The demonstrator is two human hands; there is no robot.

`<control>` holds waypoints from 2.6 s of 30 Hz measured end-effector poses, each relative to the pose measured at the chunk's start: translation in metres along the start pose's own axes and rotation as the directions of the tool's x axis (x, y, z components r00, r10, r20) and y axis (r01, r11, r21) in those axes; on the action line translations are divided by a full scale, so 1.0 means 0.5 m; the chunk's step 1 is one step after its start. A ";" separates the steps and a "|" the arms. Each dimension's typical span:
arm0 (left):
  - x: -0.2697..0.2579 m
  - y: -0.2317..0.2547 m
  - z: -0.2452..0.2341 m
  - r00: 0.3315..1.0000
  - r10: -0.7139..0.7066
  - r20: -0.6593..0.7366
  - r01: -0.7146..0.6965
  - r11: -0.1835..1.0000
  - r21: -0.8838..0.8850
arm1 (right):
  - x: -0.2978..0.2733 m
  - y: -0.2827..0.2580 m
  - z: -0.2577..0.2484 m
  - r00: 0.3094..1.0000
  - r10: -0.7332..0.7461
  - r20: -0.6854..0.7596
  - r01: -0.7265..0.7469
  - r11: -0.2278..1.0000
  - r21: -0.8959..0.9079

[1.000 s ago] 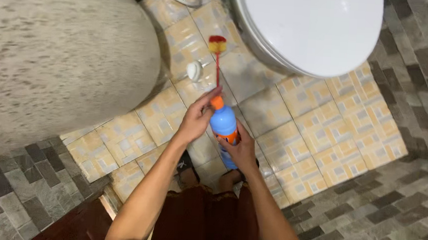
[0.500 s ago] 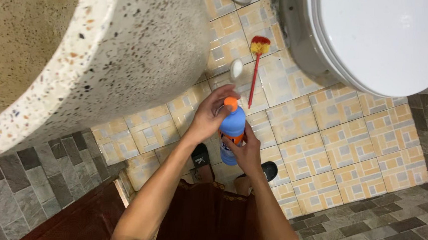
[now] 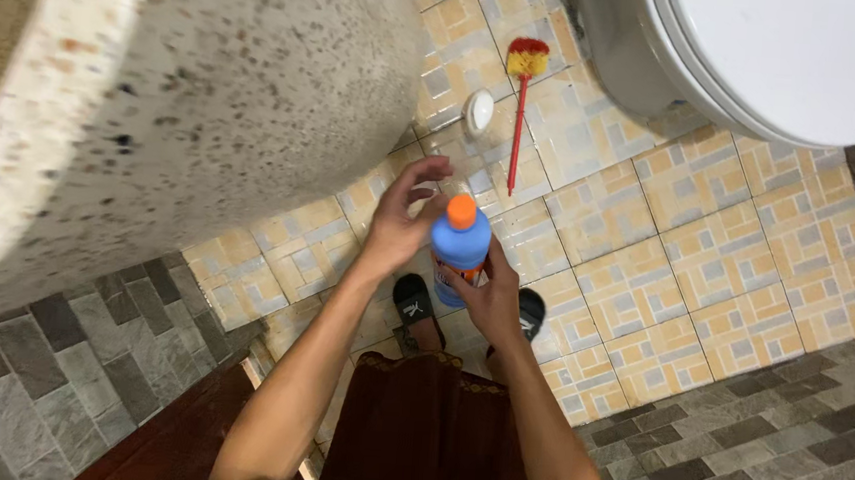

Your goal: The person scrubs the floor around a toilet with a red-handled brush, then handles a blue cleaning bottle and a white pump bottle. The person continues scrubbing the toilet base, seat, and bowl interior with the brush, then closes the lid and scrubs the exterior.

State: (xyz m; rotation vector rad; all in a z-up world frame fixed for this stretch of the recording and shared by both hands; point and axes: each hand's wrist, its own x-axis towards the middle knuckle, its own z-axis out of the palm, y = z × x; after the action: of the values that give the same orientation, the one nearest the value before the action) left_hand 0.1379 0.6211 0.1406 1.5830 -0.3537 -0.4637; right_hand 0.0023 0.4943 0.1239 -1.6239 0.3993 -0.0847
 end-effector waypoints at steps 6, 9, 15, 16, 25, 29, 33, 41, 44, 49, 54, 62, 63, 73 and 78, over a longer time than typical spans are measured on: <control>-0.040 -0.047 0.054 0.992 -0.099 -0.080 0.093 0.993 -0.071 | -0.001 0.041 -0.025 0.996 0.083 -0.035 -0.088 0.973 -0.215; -0.060 -0.041 0.083 0.997 -0.007 -0.082 0.013 0.997 0.078 | -0.001 0.068 -0.038 0.991 0.116 0.070 -0.112 0.992 -0.064; -0.049 -0.101 0.107 0.995 0.069 -0.072 -0.056 0.983 0.177 | 0.012 0.164 -0.063 0.988 -0.034 0.149 0.062 0.980 -0.190; -0.043 -0.125 0.101 0.991 0.111 -0.079 -0.096 0.980 0.174 | 0.023 0.183 -0.066 0.988 -0.081 0.132 0.105 0.978 -0.181; 0.010 -0.416 0.062 0.983 -0.054 -0.175 0.078 0.988 0.132 | 0.169 0.371 -0.073 0.971 -0.232 0.049 0.237 0.965 -0.111; -0.001 -0.516 0.063 0.996 -0.083 0.015 0.078 0.975 0.208 | 0.231 0.445 -0.042 0.961 -0.260 0.098 0.264 0.964 -0.031; 0.023 -0.596 0.046 0.999 -0.006 -0.039 0.017 0.959 0.282 | 0.298 0.494 -0.011 0.951 -0.270 0.150 0.268 0.963 0.029; 0.091 -0.766 0.051 0.972 0.052 -0.229 0.022 0.950 0.311 | 0.371 0.590 0.030 0.891 -0.381 0.246 0.390 0.921 0.013; 0.109 -0.816 0.056 0.940 0.179 -0.290 -0.055 0.920 0.388 | 0.394 0.636 0.026 0.870 -0.408 0.278 0.420 0.907 0.018; 0.137 -0.858 0.033 0.896 0.240 -0.372 -0.096 0.926 0.366 | 0.424 0.746 -0.038 0.981 -0.184 -0.054 0.164 0.953 -0.255; 0.151 -0.868 0.047 0.851 0.312 -0.422 -0.130 0.905 0.405 | 0.434 0.852 -0.112 0.839 -0.509 -0.193 0.195 0.611 -0.767; 0.140 -0.888 0.151 0.327 0.942 -0.080 -0.535 0.255 0.805 | 0.480 0.903 -0.144 0.945 -0.150 -0.290 -0.088 0.738 -0.669; 0.147 -0.881 0.177 0.311 0.945 -0.098 -0.580 0.270 0.769 | 0.486 0.895 -0.159 0.946 -0.122 -0.299 -0.110 0.749 -0.654; 0.251 -0.791 0.341 0.674 0.738 -0.027 -0.588 0.558 0.586 | 0.538 0.859 -0.311 0.874 -0.322 -0.363 0.059 0.813 -0.580; 0.361 -0.782 0.412 0.881 0.470 -0.060 -0.370 0.760 0.534 | 0.542 0.846 -0.388 0.857 -0.292 -0.425 -0.012 0.813 -0.582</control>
State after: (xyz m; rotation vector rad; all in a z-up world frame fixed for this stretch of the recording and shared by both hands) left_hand 0.1714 0.3797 -0.2697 1.9694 -0.7128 0.1599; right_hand 0.1124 0.2096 -0.3196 -2.2314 0.7507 -0.5636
